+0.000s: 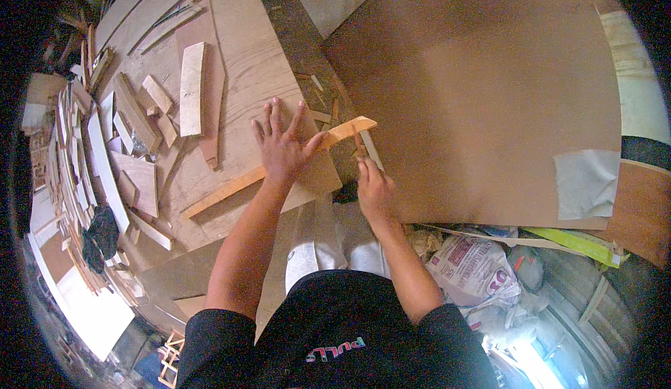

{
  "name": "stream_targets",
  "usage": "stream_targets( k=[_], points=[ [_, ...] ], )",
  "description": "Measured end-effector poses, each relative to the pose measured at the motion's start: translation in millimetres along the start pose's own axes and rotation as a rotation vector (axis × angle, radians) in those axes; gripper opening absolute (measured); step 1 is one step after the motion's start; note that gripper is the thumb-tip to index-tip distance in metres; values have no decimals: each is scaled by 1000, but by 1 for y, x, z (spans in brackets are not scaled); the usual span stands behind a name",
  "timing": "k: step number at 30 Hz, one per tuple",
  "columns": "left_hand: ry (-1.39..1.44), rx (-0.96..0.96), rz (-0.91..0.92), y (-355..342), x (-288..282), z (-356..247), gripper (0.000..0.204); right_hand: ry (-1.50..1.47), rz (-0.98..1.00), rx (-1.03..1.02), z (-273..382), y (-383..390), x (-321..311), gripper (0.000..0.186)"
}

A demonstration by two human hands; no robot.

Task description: The person marks a line on a wooden strip using a pencil, then cuts along the marked line using a hand saw.

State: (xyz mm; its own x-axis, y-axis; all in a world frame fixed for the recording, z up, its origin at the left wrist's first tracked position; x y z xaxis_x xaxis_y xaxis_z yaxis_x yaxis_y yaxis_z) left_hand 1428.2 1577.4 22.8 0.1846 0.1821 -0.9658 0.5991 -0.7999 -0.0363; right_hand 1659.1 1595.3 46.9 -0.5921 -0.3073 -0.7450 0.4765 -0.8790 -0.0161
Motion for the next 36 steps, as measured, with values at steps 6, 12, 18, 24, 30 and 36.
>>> stream_targets(
  k=[6,12,18,24,30,36],
  points=[
    [11,-10,22,-1,2,-1,84,40,40,-111,21,-59,16,21],
    [10,-11,13,0,3,0,86,108,100,-98,23,-62,24,21],
    [-2,-8,14,-2,4,1,85,131,107,-132,12,-52,31,22],
    [-13,-7,3,-5,7,2,86,131,122,-127,16,-53,28,21],
    [-36,-35,68,0,9,2,87,139,176,-78,12,-19,22,20],
    [-24,-12,39,-2,9,2,88,125,124,-118,18,-18,25,20]
  ],
)
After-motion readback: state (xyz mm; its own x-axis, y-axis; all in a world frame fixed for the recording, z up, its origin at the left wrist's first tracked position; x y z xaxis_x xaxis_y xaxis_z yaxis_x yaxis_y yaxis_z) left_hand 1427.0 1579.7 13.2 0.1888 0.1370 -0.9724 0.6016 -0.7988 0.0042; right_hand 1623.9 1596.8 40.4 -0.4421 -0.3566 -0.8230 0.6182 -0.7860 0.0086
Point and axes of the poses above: each hand's wrist, its own y-axis away from the middle knuckle, its own x-axis out of the palm, z = x × y, the point moved 4 cm from there along -y, towards the middle knuckle, and after that the axes turned 12 degrees about -x, right-handed, at the moved point
